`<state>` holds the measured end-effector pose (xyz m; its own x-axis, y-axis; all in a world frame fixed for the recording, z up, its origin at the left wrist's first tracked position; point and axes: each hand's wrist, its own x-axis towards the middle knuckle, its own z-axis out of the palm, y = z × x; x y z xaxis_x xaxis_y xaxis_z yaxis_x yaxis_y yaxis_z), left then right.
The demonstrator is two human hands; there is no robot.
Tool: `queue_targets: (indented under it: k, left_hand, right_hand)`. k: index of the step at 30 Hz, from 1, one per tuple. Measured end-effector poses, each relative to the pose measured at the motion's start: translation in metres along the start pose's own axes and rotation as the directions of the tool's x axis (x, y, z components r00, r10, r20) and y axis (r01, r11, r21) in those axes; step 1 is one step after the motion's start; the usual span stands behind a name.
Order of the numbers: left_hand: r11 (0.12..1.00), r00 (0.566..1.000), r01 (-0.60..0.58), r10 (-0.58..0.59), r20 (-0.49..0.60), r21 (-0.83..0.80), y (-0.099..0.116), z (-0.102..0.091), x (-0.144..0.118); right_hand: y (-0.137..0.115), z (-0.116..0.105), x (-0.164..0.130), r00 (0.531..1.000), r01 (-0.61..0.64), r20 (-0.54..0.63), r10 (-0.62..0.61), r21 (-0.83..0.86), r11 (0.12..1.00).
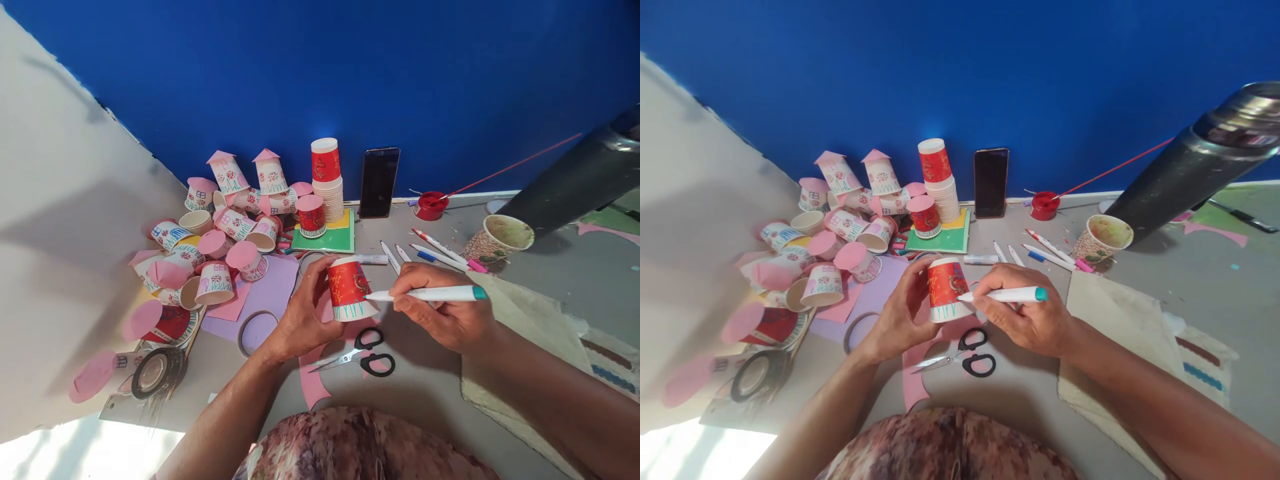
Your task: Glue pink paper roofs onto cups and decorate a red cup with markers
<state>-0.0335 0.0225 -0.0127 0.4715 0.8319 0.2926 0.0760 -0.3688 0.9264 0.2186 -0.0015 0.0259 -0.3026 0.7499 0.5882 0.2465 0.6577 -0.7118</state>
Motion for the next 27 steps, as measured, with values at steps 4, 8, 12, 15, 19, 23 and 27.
queue_targets:
  k: [4, 8, 12, 15, 19, 23, 27]
  left_hand:
    - [1.000, 1.000, -0.009, 0.009, -0.002, -0.016, -0.001, 0.000, 0.001]
    - [0.997, 1.000, -0.019, 0.019, -0.001, -0.075, -0.002, 0.000, 0.002]
    - [0.990, 1.000, -0.018, 0.016, -0.014, -0.142, -0.006, 0.002, 0.002]
    - [0.978, 0.999, -0.030, 0.026, -0.022, -0.208, -0.012, 0.004, 0.001]
    - [0.972, 0.999, -0.022, 0.015, -0.034, -0.234, -0.013, 0.005, 0.001]
    - [0.966, 0.998, 0.035, -0.047, -0.043, -0.256, -0.009, 0.007, 0.002]
    - [0.950, 0.997, 0.038, -0.057, -0.053, -0.309, -0.007, 0.009, 0.002]
  right_hand:
    - [0.004, -0.002, -0.002, 0.998, -0.037, 0.054, 0.034, 0.060, 0.997]
    - [0.008, -0.005, -0.004, 0.998, -0.057, -0.001, 0.057, 0.056, 0.997]
    - [0.008, -0.007, -0.004, 0.994, -0.102, 0.047, 0.097, 0.119, 0.988]
    - [0.007, -0.009, -0.004, 0.993, -0.110, -0.030, 0.114, 0.115, 0.987]
    - [0.008, -0.011, -0.004, 0.989, -0.145, 0.054, 0.138, 0.159, 0.976]
    - [0.007, -0.011, -0.002, 0.986, -0.159, -0.025, 0.166, 0.174, 0.972]
    - [0.005, -0.011, 0.001, 0.978, -0.204, 0.009, 0.209, 0.249, 0.947]
